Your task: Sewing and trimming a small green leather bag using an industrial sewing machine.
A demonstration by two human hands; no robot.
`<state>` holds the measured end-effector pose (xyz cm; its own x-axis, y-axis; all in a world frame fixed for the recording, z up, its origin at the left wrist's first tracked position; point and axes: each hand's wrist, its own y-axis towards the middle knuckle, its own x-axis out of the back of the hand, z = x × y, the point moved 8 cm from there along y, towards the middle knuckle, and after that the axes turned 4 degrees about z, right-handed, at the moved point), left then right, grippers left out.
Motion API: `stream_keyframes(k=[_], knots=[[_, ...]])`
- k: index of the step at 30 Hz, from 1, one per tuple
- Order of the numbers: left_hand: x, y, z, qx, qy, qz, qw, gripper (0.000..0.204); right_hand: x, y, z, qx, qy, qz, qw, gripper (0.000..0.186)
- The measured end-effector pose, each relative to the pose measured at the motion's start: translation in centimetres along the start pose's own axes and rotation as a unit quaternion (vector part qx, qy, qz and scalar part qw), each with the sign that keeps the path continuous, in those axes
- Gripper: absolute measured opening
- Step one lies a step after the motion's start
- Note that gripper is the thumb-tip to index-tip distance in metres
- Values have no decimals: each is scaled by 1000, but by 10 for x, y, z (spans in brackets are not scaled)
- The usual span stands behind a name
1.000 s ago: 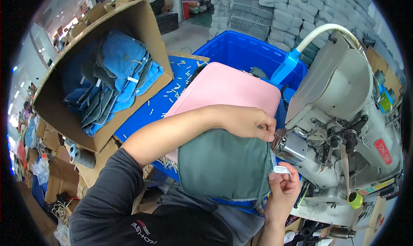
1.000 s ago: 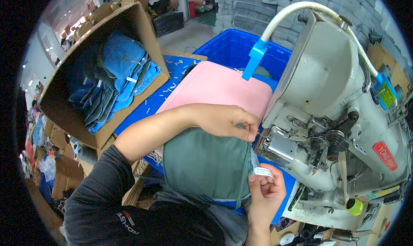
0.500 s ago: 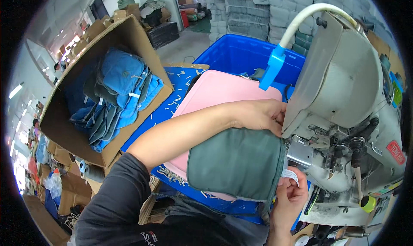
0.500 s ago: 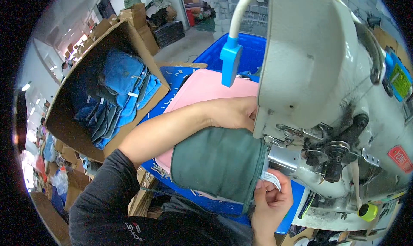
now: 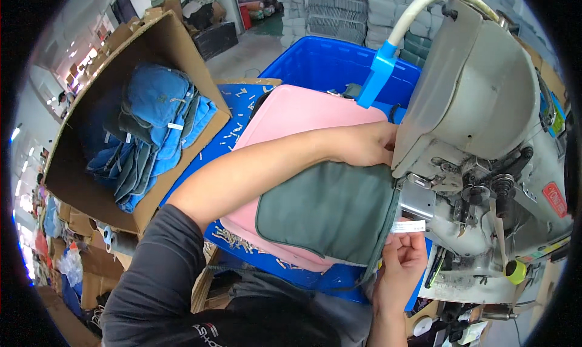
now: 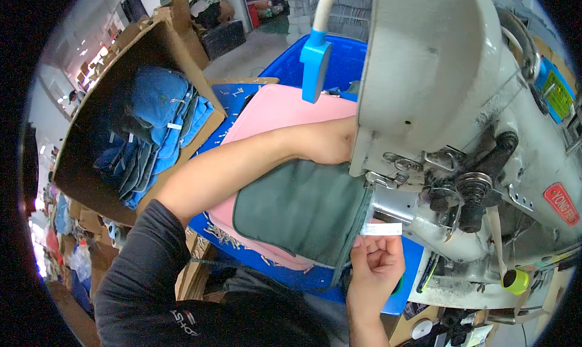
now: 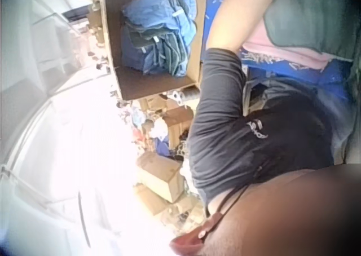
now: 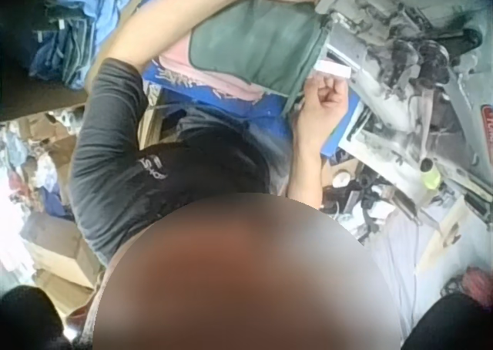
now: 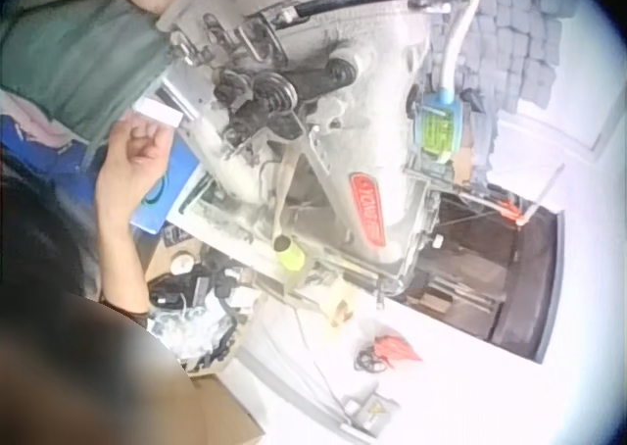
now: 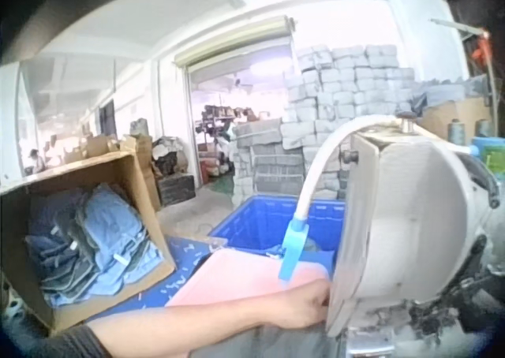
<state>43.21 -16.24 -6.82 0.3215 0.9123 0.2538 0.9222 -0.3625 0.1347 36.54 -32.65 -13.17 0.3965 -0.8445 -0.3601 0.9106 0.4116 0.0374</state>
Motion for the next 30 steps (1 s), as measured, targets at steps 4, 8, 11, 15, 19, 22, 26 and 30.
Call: stream_keyframes(k=[4,8,11,15,19,22,26,30], knots=[[19,-30,-15,3,324,-168,931,28,9,-3,-7,-24,-20,7,999,31],[-41,-82,-47,-79,485,-179,852,36,29,-7,-25,-102,-83,25,991,19],[-84,-96,-65,-188,539,-132,810,35,15,-7,-15,-50,-25,6,998,10],[-100,-93,-56,-210,602,-70,767,30,11,-10,-6,24,-9,-13,1000,17],[-100,-96,-53,-231,575,-119,776,27,9,-12,-9,9,20,-14,1000,18],[-93,-98,-60,-220,482,-176,829,28,4,-13,-26,-126,95,49,986,21],[-91,-107,-54,-148,408,-239,869,26,-10,-20,-33,-188,168,118,960,26],[-97,-115,-47,-127,376,-309,864,21,-7,-25,-26,-145,114,45,982,29]])
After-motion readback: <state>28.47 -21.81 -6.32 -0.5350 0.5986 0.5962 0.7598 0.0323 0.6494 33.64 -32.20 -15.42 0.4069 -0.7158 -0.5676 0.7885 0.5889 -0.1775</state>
